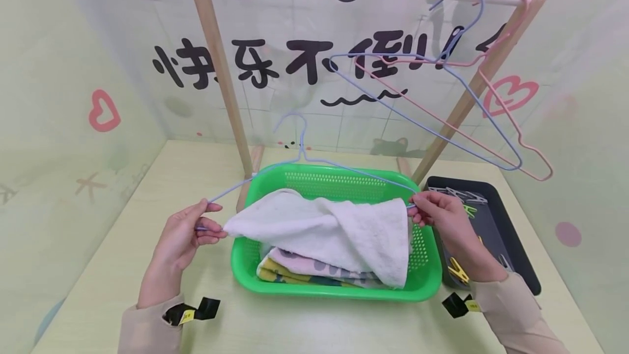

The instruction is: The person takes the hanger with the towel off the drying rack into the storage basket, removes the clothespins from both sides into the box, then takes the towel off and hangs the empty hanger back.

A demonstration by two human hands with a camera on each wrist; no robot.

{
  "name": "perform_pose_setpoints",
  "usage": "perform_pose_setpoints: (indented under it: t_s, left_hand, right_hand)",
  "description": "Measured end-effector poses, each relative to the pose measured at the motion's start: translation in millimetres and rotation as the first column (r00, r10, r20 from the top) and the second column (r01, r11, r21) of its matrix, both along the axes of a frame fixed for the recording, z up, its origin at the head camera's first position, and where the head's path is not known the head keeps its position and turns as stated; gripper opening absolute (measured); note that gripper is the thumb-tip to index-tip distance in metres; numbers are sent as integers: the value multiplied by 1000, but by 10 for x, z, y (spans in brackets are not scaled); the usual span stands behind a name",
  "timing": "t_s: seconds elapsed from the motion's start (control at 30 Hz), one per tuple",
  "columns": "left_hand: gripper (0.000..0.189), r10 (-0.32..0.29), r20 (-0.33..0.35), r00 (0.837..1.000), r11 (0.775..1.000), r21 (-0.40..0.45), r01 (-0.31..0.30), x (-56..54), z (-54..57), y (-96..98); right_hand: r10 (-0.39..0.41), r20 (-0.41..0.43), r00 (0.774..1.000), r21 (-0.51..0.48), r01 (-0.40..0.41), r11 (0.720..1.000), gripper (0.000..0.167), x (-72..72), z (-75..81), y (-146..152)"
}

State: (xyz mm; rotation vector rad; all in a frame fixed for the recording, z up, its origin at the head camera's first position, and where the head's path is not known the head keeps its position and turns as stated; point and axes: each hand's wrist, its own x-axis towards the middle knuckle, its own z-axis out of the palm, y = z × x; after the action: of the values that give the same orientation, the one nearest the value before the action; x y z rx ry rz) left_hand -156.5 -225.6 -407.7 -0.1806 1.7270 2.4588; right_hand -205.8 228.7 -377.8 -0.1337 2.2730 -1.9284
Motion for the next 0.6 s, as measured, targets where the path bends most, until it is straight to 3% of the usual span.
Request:
perform_pose_setpoints:
  t_s: [0.27, 0.6]
  left_hand:
    - [30, 10, 7, 1000, 1000, -17, -10, 10, -1, 3]
    - [35, 10, -93, 996, 998, 63, -4, 7, -27, 18]
  right_hand:
    - [-11, 58, 998, -8, 11, 1000, 25, 8, -21, -20]
    - [18, 56, 998, 146, -26, 989, 36, 24, -2, -33]
